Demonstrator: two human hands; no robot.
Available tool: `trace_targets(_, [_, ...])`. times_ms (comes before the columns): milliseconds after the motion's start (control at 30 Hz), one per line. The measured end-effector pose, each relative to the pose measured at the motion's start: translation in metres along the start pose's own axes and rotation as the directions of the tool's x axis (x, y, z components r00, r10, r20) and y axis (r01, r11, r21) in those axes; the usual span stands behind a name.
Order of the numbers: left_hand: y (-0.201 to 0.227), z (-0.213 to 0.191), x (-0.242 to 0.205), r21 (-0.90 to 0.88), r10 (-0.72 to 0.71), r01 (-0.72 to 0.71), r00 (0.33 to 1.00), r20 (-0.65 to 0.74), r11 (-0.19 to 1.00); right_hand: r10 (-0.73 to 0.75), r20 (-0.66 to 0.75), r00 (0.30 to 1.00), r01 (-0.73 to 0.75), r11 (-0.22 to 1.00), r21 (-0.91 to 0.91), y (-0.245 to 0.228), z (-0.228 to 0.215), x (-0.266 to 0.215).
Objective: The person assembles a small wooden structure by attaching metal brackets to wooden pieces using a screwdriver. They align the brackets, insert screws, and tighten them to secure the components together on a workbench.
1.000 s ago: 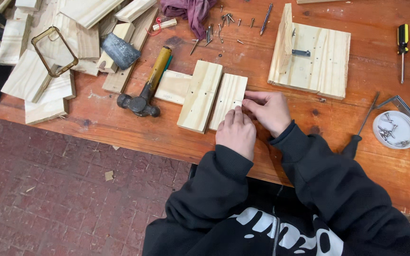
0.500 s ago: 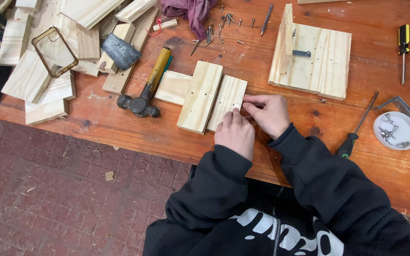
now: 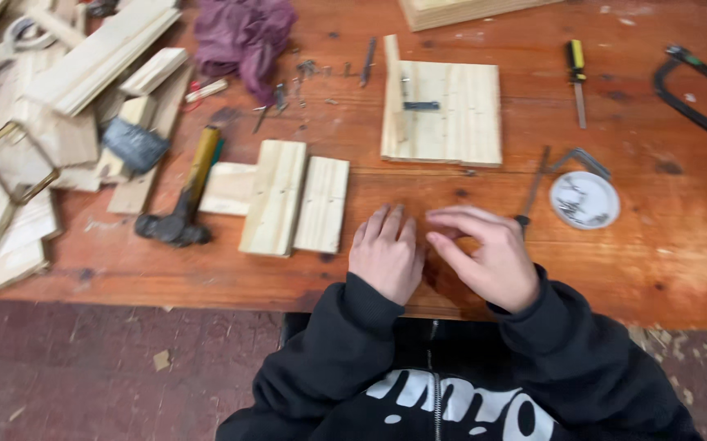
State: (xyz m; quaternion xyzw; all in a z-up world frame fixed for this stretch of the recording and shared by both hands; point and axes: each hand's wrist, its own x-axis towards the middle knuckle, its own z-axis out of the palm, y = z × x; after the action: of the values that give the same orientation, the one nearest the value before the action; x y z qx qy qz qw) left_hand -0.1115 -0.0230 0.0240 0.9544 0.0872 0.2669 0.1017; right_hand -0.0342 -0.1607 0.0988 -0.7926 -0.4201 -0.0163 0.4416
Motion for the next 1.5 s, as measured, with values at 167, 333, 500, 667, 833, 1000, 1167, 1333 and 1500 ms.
trace_targets(167, [0.041,0.046,0.039,-0.055,0.17,-0.171,0.985,-0.031,0.984,0.012,-0.107,0.994,-0.034,0.98,-0.198,0.052,-0.043,-0.05])
trace_targets(333, [0.055,0.114,0.114,0.002,0.208,-0.208,0.978,-0.005,0.978,0.12,-0.156,0.98,-0.176,0.89,-0.42,0.093,-0.036,-0.082])
trace_targets(500, [0.06,0.113,0.144,-0.038,0.064,-0.053,0.908,0.414,0.998,0.249,-0.033,0.968,-0.24,0.878,-0.413,0.09,-0.036,-0.077])
trace_targets(667, [0.056,0.126,0.14,0.018,0.056,-0.075,0.861,0.505,0.997,0.186,-0.024,0.982,-0.179,0.894,-0.41,0.122,-0.026,-0.086])
trace_targets(833, [0.053,0.126,0.133,0.027,0.069,-0.094,0.873,0.482,0.995,0.088,-0.115,0.989,-0.128,0.904,-0.409,0.122,-0.027,-0.088])
trace_targets(1000, [0.05,0.123,0.115,0.025,0.074,-0.096,0.891,0.448,0.995,-0.011,-0.236,0.972,-0.07,0.942,-0.329,0.09,-0.051,-0.084])
trace_targets(1167, [0.04,0.123,0.085,-0.02,0.221,-0.229,0.912,0.346,0.973,-0.13,-0.499,0.857,-0.031,0.953,-0.3,0.053,-0.079,-0.081])
trace_targets(1333, [0.02,0.097,0.065,-0.092,0.352,-0.34,0.897,0.268,0.936,-0.185,-0.612,0.769,0.003,0.958,-0.286,0.051,-0.098,-0.091])
trace_targets(1500, [0.0,0.069,0.051,-0.262,0.487,-0.433,0.852,0.191,0.862,-0.127,-0.71,0.692,0.027,0.988,-0.15,0.034,-0.106,-0.082])
